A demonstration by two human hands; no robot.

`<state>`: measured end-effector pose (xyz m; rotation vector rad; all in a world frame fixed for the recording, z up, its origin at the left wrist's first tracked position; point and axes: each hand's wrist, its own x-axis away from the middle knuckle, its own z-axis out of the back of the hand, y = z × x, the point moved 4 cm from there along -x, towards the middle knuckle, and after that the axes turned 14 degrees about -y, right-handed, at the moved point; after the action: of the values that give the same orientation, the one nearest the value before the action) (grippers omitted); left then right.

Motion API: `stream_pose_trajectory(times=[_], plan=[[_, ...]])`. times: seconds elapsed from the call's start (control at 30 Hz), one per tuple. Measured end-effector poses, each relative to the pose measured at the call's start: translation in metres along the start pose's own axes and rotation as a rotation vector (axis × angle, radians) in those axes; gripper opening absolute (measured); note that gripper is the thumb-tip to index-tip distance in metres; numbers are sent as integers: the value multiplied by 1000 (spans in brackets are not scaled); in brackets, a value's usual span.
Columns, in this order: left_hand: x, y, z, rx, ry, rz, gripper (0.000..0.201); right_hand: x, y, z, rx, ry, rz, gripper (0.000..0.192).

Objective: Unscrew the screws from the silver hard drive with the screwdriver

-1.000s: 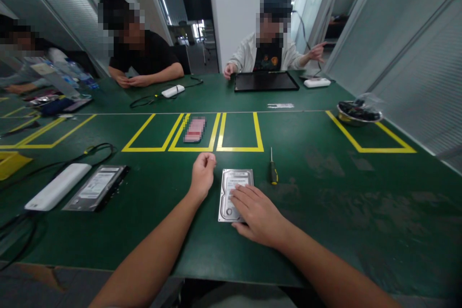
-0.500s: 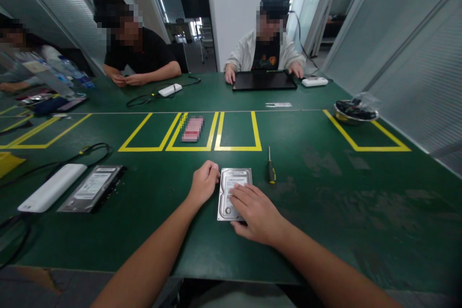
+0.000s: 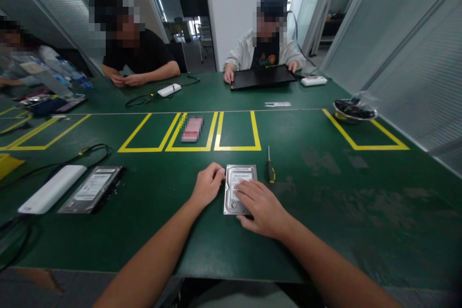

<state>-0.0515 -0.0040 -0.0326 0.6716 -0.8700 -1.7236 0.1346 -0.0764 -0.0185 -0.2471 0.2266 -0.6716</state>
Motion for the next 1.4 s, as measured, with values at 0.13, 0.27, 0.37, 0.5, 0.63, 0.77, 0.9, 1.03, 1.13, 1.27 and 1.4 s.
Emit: stream_pose_trajectory(times=[0.13, 0.27, 0.37, 0.5, 0.63, 0.77, 0.9, 1.03, 1.13, 1.27, 1.4], plan=[[-1, -2, -1, -13, 21, -22, 20, 1, 0, 0, -12, 5, -1, 55], [-1, -3, 0, 1, 38, -35, 16, 1, 1, -1, -30, 14, 0, 56], [0, -3, 1, 21, 49, -35, 14, 1, 1, -1, -39, 22, 4, 54], [0, -4, 2, 59, 46, -35, 11, 2, 1, 0, -52, 26, 10, 54], [-1, -5, 1, 110, 21, -47, 11, 3, -1, 1, -60, 27, 10, 54], [-1, -9, 2, 169, -3, -58, 13, 2, -1, 1, -54, 19, 5, 54], [-2, -12, 3, 225, -30, -63, 15, 2, 0, 0, -46, 16, 11, 54], [-3, -15, 6, 275, -74, -74, 16, 2, 0, 1, -45, 5, 10, 53], [-4, -16, 8, 304, -101, -81, 17, 2, -2, 2, -52, -5, 5, 53], [-4, -18, 9, 322, -129, -87, 18, 1, -3, 3, -62, -8, -2, 53], [-2, -18, 9, 327, -162, -89, 20, 1, -3, 4, -72, -5, 3, 53]])
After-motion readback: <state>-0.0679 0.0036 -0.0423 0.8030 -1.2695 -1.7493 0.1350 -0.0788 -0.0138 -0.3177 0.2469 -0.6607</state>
